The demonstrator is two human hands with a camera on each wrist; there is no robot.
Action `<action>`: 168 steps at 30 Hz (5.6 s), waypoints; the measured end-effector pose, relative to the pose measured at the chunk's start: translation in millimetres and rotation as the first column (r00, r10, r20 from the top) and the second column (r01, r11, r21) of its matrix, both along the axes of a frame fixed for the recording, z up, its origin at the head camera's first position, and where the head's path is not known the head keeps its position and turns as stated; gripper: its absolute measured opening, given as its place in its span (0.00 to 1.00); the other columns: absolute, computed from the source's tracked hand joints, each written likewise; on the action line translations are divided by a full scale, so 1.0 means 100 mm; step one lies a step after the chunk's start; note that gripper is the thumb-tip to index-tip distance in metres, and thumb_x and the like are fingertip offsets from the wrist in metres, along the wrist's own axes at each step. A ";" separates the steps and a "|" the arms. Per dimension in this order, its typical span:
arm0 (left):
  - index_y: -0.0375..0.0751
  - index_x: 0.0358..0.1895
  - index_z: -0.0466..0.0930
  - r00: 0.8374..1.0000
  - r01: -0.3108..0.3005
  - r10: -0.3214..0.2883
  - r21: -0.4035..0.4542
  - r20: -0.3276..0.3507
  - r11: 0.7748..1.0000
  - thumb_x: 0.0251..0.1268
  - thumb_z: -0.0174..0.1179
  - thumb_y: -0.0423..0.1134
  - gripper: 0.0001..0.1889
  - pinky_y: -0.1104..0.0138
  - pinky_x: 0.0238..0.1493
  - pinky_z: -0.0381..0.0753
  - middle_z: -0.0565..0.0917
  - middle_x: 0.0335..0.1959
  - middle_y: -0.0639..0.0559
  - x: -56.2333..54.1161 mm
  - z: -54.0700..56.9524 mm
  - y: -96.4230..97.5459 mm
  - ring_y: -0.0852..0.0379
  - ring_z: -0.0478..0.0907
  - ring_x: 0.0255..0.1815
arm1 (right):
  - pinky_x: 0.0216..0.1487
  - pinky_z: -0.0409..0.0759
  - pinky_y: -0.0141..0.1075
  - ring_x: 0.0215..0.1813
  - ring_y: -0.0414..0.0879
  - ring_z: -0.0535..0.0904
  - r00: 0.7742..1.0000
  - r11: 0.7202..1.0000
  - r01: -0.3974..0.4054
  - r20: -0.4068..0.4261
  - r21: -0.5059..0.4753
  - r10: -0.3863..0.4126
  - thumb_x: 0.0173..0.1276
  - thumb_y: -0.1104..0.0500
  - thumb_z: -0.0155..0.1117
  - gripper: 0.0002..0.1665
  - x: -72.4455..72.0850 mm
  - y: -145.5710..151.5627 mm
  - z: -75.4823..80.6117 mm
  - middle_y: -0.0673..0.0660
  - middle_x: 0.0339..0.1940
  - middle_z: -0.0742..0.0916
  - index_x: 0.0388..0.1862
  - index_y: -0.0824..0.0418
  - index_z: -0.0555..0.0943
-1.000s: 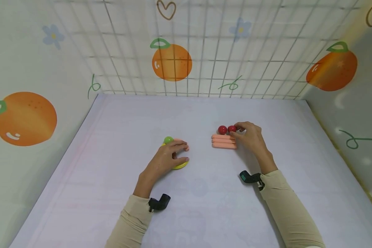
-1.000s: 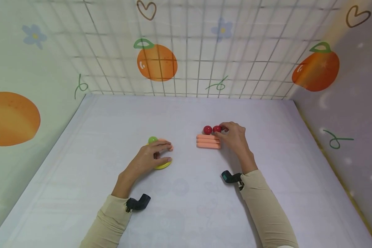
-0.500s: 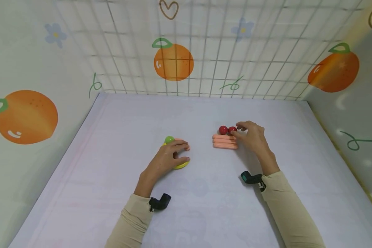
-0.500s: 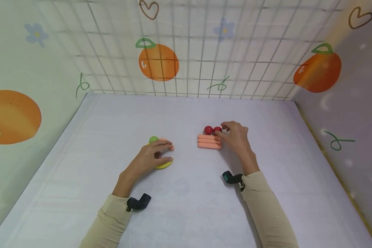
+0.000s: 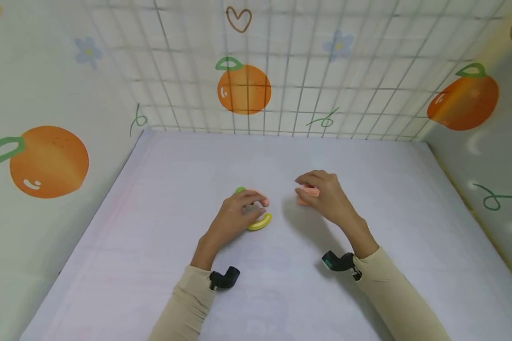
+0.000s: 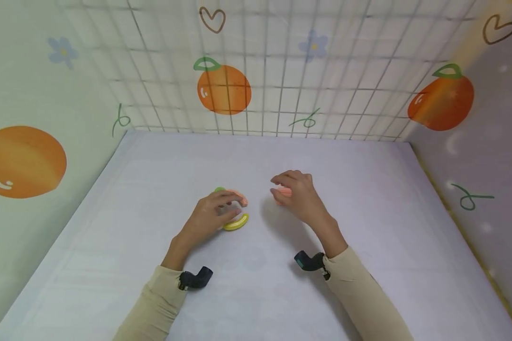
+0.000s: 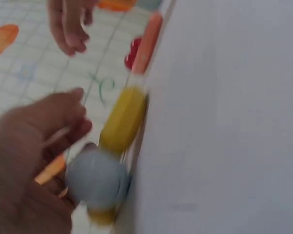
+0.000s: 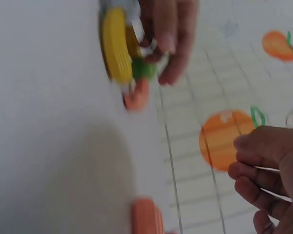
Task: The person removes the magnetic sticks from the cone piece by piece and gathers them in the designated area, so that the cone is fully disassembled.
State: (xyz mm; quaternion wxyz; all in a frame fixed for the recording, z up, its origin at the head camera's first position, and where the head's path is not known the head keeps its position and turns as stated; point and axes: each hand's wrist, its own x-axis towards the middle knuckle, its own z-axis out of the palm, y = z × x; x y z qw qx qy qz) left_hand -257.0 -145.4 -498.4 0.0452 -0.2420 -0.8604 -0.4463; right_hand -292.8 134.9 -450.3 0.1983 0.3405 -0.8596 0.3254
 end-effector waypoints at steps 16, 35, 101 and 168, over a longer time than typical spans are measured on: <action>0.49 0.50 0.87 0.970 0.089 -0.039 -0.200 0.241 0.976 0.59 0.72 0.43 0.15 0.58 0.49 0.75 0.81 0.50 0.60 0.11 0.30 -0.46 0.53 0.76 0.45 | 0.46 0.66 0.42 0.51 0.47 0.79 0.981 0.937 -0.183 -0.011 0.298 0.195 0.57 0.60 0.79 0.17 0.47 -0.63 -0.11 0.50 0.47 0.87 0.46 0.58 0.87; 0.47 0.47 0.86 0.977 0.061 -0.024 -0.170 0.212 0.984 0.55 0.76 0.39 0.15 0.61 0.42 0.77 0.83 0.39 0.54 0.12 0.22 -0.45 0.53 0.78 0.39 | 0.50 0.66 0.44 0.50 0.44 0.76 0.972 0.870 -0.193 -0.034 0.453 0.233 0.59 0.58 0.78 0.13 0.32 -0.74 -0.32 0.45 0.41 0.86 0.43 0.52 0.89; 0.48 0.48 0.87 0.979 0.015 0.021 -0.173 0.204 0.985 0.58 0.75 0.40 0.15 0.60 0.46 0.77 0.80 0.42 0.55 0.10 0.17 -0.38 0.53 0.77 0.42 | 0.50 0.65 0.55 0.48 0.51 0.76 0.996 0.868 0.074 0.003 0.492 -0.087 0.52 0.59 0.82 0.15 0.18 0.41 -0.18 0.52 0.39 0.87 0.40 0.58 0.90; 0.42 0.39 0.89 0.999 -0.006 0.002 -0.091 -0.053 0.996 0.58 0.73 0.32 0.06 0.64 0.42 0.81 0.82 0.48 0.54 -0.03 -0.03 -0.34 0.57 0.80 0.39 | 0.48 0.63 0.46 0.46 0.46 0.79 0.992 0.983 -0.043 0.125 0.181 0.021 0.58 0.56 0.78 0.16 0.15 -0.36 0.05 0.51 0.42 0.87 0.44 0.59 0.87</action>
